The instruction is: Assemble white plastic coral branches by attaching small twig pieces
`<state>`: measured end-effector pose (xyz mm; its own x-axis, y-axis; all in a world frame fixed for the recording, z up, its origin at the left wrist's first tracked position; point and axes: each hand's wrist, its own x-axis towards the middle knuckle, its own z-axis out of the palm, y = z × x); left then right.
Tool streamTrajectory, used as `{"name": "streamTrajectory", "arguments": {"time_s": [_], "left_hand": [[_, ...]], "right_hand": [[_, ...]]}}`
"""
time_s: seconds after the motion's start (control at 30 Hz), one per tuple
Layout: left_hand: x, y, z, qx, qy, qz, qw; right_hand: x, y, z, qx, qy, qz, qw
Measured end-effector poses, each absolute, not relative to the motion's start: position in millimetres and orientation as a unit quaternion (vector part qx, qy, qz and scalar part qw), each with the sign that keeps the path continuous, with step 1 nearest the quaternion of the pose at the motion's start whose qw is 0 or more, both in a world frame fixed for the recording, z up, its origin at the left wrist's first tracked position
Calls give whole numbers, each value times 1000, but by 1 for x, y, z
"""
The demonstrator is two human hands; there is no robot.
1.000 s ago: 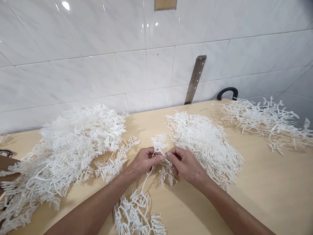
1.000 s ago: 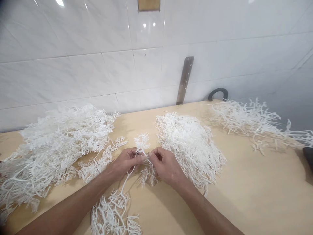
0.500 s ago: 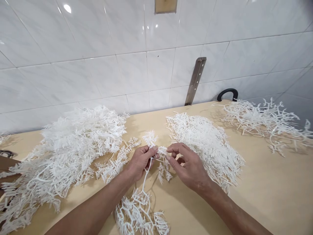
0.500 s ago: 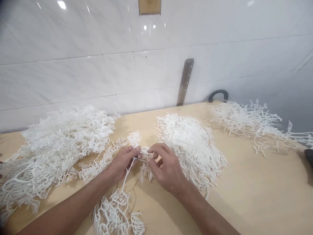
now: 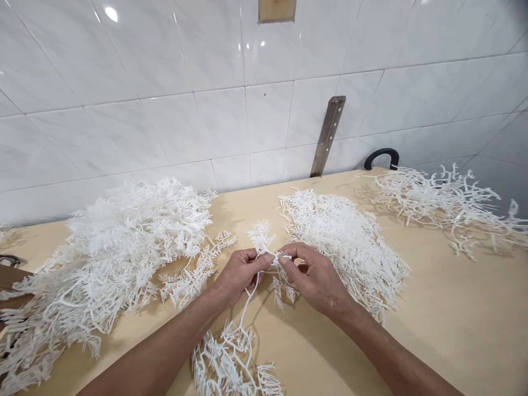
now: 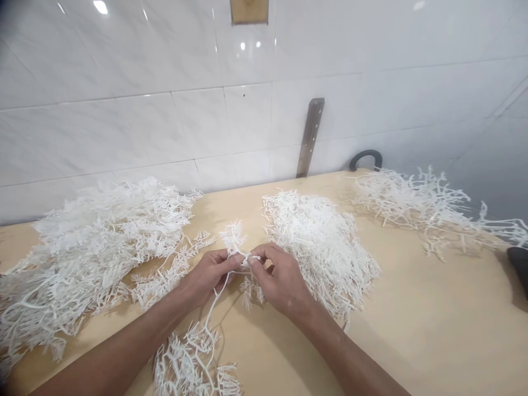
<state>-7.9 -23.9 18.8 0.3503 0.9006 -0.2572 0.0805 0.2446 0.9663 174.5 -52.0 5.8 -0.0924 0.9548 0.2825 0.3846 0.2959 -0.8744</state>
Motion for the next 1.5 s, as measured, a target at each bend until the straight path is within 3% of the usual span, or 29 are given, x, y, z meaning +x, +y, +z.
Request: {"name": "streamTrajectory", "arguments": {"time_s": [0.1,0.53,1.13,1.5], "left_hand": [[-8,-23,18,534,471,326,622],[-9,-22,15,545,460,287,639],[-6,-26,18,491,465,310,669],[3,-36,16,536,479,388,576]], "right_hand": [[177,-51,5,-516,-663,355,410],[184,-49,16,-574,-672,313,350],[180,-50,12,-519,-655,405,371],[181,-49,8,-525,-635,441,355]]}}
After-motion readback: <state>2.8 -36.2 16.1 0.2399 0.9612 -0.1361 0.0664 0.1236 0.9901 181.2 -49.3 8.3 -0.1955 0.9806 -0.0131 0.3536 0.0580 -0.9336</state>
